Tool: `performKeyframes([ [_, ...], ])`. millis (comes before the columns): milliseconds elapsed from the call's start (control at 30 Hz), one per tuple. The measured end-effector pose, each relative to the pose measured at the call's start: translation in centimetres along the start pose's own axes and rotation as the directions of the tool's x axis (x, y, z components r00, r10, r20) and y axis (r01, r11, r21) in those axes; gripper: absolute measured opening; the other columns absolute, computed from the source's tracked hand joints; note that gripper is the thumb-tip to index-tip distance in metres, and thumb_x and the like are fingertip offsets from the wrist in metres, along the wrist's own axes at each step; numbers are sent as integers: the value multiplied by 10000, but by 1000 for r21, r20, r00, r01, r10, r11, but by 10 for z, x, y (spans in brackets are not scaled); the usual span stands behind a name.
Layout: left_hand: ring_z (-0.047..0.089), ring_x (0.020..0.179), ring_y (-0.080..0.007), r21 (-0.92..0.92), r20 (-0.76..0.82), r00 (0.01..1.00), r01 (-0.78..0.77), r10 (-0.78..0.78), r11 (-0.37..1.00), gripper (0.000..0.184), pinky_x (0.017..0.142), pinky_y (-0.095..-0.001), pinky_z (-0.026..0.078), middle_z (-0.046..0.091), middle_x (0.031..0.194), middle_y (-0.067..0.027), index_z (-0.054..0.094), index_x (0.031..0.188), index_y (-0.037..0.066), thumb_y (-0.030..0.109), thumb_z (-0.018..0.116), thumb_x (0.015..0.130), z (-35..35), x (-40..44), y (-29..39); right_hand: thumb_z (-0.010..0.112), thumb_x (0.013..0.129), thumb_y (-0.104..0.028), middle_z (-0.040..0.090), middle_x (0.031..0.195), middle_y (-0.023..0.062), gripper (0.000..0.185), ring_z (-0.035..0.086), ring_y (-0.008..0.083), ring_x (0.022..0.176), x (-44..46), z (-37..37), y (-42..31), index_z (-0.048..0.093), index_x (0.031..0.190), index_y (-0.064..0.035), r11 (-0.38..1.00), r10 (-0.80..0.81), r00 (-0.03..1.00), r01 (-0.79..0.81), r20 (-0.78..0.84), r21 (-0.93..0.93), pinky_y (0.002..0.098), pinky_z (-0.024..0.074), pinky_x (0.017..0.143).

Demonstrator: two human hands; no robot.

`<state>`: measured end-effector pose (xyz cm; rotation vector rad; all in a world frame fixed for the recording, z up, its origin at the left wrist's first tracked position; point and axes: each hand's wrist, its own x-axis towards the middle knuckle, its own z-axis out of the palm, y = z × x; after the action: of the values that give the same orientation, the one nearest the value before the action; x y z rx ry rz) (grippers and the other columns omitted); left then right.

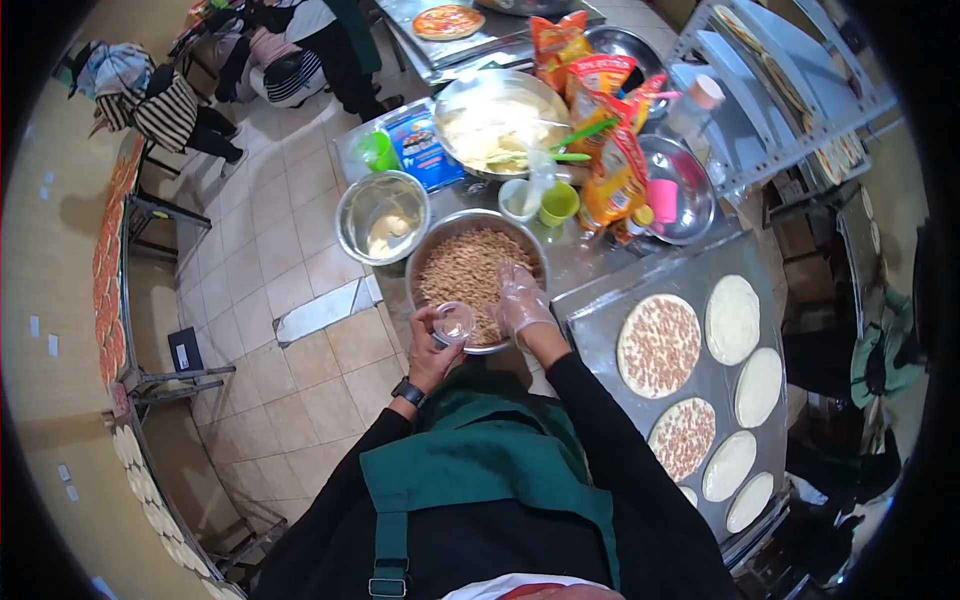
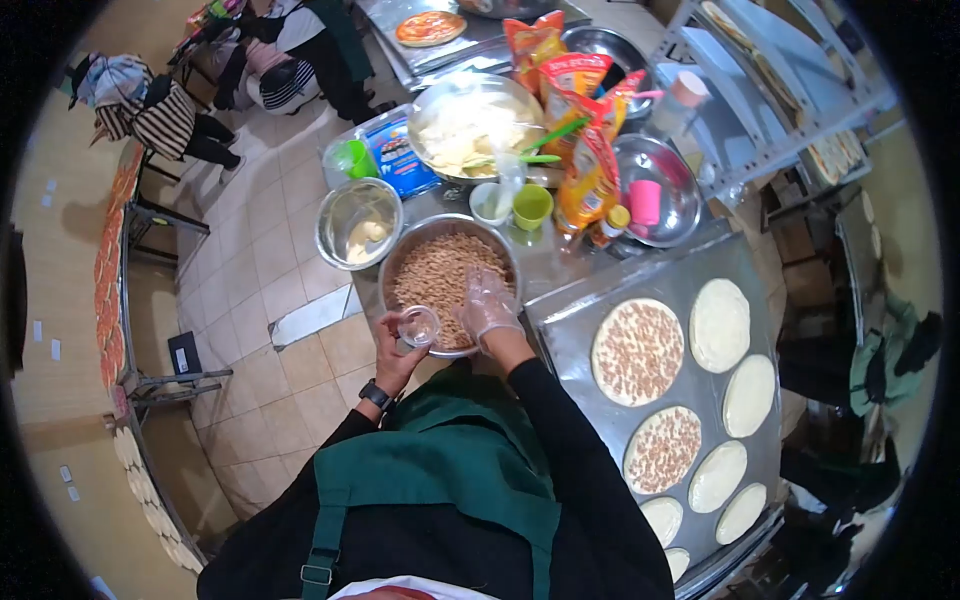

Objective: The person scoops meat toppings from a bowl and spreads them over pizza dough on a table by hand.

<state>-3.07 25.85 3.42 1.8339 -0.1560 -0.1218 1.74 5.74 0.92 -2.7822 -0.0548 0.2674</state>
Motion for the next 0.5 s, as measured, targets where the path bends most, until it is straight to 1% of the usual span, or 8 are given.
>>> performKeyframes([
  [33, 538, 1148, -231, -33, -42, 999, 18, -19, 999, 690, 981, -366, 430, 532, 1202, -128, 363, 1276, 89, 43, 759, 712, -3, 6, -6, 648, 810, -410, 287, 1490, 201, 807, 386, 352, 1311, 12, -23, -18, 274, 1467, -128, 998, 55, 989, -53, 139, -17, 413, 374, 1054],
  [133, 547, 1144, -241, 207, -22, 1000, 11, -6, 978, 739, 982, -358, 431, 557, 1212, -126, 387, 1315, 84, 29, 763, 681, -18, 21, -28, 656, 796, -436, 300, 1480, 213, 813, 381, 363, 1315, 27, -41, -53, 277, 1469, -183, 986, 127, 953, -90, 274, -143, 426, 385, 1044],
  [167, 556, 1123, -271, 220, -21, 999, -38, 44, 975, 738, 976, -398, 406, 576, 1206, -110, 421, 1326, 100, 55, 753, 668, -21, 25, -33, 653, 784, -402, 396, 1403, 219, 706, 373, 391, 1306, 25, -29, -55, 409, 1396, -148, 992, 91, 979, -73, 185, -99, 438, 415, 1004],
  [267, 556, 1105, -280, 491, 41, 995, -99, 91, 865, 716, 978, -429, 343, 593, 1182, -98, 433, 1325, 124, 92, 737, 677, -27, 33, -38, 631, 785, -295, 460, 1330, 200, 506, 490, 388, 1189, 25, -12, -52, 549, 1266, -163, 992, 124, 960, -114, 250, -56, 448, 452, 960],
  [300, 555, 1101, -261, 502, 44, 993, -114, 107, 857, 729, 976, -428, 320, 594, 1182, -89, 427, 1332, 136, 90, 731, 671, -27, 34, -41, 588, 780, -198, 549, 1192, 186, 344, 562, 370, 1079, 23, -7, -50, 631, 1114, -129, 995, 96, 980, -90, 176, -42, 448, 479, 907],
  [400, 552, 1094, -226, 543, 47, 987, -154, 153, 825, 756, 979, -433, 265, 596, 1183, -70, 414, 1350, 161, 92, 718, 662, -22, 41, -49, 552, 789, -161, 629, 1008, 183, 307, 619, 376, 943, 25, -3, -31, 632, 1081, -108, 993, 110, 973, -114, 205, 8, 472, 497, 846],
  [433, 551, 1096, -227, 559, 44, 986, -157, 159, 814, 756, 986, -440, 256, 596, 1183, -67, 413, 1354, 163, 97, 720, 666, -19, 42, -52, 579, 791, -136, 645, 784, 124, 260, 658, 289, 765, 29, 9, -19, 622, 1043, -86, 996, 44, 994, -52, 98, 74, 416, 533, 738],
  [500, 553, 1098, -228, 574, 43, 984, -165, 171, 802, 763, 995, -455, 241, 597, 1181, -66, 402, 1366, 166, 108, 721, 676, -14, 42, -53, 625, 782, -151, 628, 718, 102, 233, 625, 204, 676, 28, 17, 2, 626, 1004, -78, 769, 157, 939, -312, 307, 558, 340, 510, 646],
])
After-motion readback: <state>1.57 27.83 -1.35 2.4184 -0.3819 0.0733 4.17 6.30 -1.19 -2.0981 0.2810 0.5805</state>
